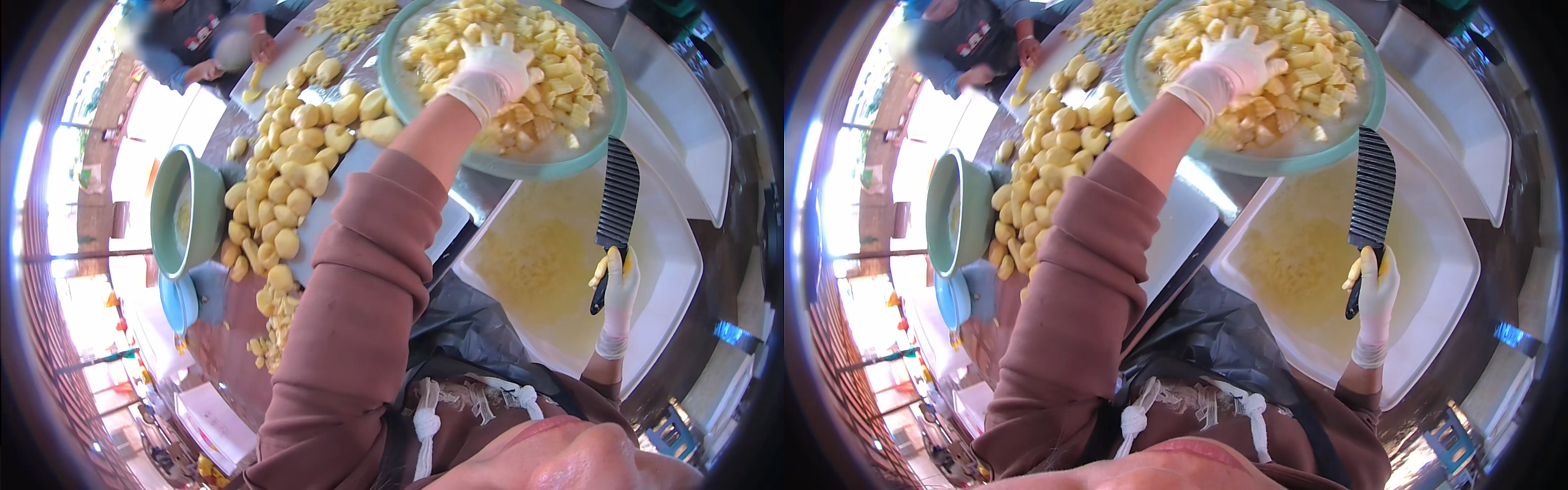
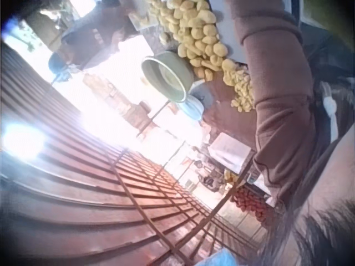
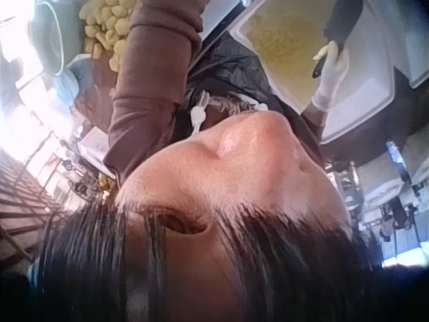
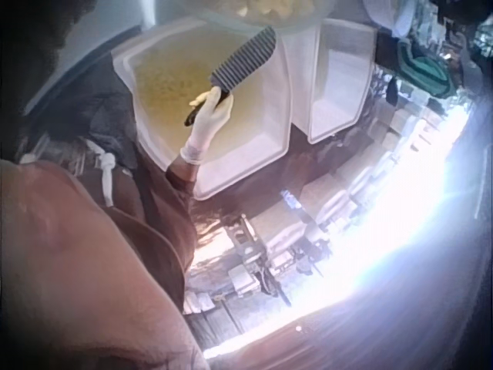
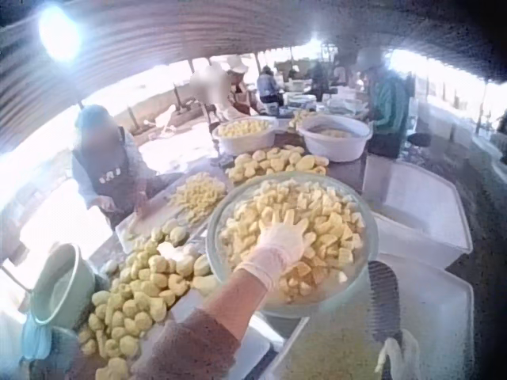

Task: The person repeatedly picks up peeled potatoes from a pile on a metal table, places them on a cutting board, and chops them into small pieces using a serrated knife. The chopped pieces are periodically swept into a green bowl. The person wears gloves and an apron throughout the task.

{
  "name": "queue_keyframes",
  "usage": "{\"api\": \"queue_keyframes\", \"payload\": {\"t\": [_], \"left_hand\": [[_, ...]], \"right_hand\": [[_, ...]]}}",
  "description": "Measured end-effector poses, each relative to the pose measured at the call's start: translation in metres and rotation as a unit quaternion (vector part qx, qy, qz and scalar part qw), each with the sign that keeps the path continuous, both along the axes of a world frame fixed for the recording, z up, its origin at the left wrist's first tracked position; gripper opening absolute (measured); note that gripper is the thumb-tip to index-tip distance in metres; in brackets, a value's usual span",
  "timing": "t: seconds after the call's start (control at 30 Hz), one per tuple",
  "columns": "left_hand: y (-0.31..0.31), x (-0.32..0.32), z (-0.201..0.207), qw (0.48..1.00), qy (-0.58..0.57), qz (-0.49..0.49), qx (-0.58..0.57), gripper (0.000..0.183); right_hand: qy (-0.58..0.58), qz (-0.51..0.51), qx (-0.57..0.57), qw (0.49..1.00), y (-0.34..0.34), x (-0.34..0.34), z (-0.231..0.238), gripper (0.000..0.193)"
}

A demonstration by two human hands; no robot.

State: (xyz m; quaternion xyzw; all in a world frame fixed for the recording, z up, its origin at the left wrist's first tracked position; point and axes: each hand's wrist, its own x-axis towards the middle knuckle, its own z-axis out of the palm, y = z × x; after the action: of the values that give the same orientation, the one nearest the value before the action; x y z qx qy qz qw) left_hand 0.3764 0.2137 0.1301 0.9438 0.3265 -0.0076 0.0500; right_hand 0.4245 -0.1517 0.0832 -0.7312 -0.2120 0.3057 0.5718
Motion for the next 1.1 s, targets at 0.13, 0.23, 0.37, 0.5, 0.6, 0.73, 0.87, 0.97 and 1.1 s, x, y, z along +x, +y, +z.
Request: {"api": "queue_keyframes", "payload": {"t": [0.13,0.23,0.37,0.5,0.6,0.73,0.87,0.97,1.1], "left_hand": [[-0.031,-0.037,-0.01,0.996,-0.063,-0.035,0.043,0.05],[-0.052,-0.062,-0.005,0.99,-0.024,-0.091,0.108,0.05],[-0.084,-0.109,0.023,0.971,-0.23,0.052,0.038,0.048],[-0.129,-0.211,0.021,0.878,-0.47,0.078,0.041,0.041],[-0.161,-0.316,-0.023,0.83,-0.511,0.22,0.03,0.028],[-0.183,-0.438,-0.08,0.819,-0.364,0.433,0.094,0.021],[-0.178,-0.501,-0.098,0.794,-0.296,0.499,0.185,0.025],[-0.146,-0.497,-0.1,0.826,-0.256,0.474,0.168,0.031],[-0.088,-0.443,-0.105,0.879,-0.016,0.471,0.072,0.037]], "right_hand": [[-0.045,0.013,0.013,0.999,-0.007,-0.016,0.012,0.019],[-0.062,0.021,0.013,0.998,-0.012,-0.029,0.019,0.021],[-0.08,0.01,-0.011,0.997,-0.017,-0.058,0.019,0.023],[-0.105,0.066,-0.043,0.991,-0.004,-0.086,0.025,0.026],[-0.095,0.183,-0.09,0.974,0.026,-0.118,0.012,0.024],[-0.145,0.332,-0.078,0.929,0.068,-0.171,-0.015,0.022],[-0.105,0.399,-0.077,0.908,0.082,-0.209,-0.025,0.02],[-0.087,0.406,-0.088,0.906,0.084,-0.221,-0.027,0.02],[-0.097,0.409,-0.099,0.902,0.082,-0.223,-0.029,0.02]]}}
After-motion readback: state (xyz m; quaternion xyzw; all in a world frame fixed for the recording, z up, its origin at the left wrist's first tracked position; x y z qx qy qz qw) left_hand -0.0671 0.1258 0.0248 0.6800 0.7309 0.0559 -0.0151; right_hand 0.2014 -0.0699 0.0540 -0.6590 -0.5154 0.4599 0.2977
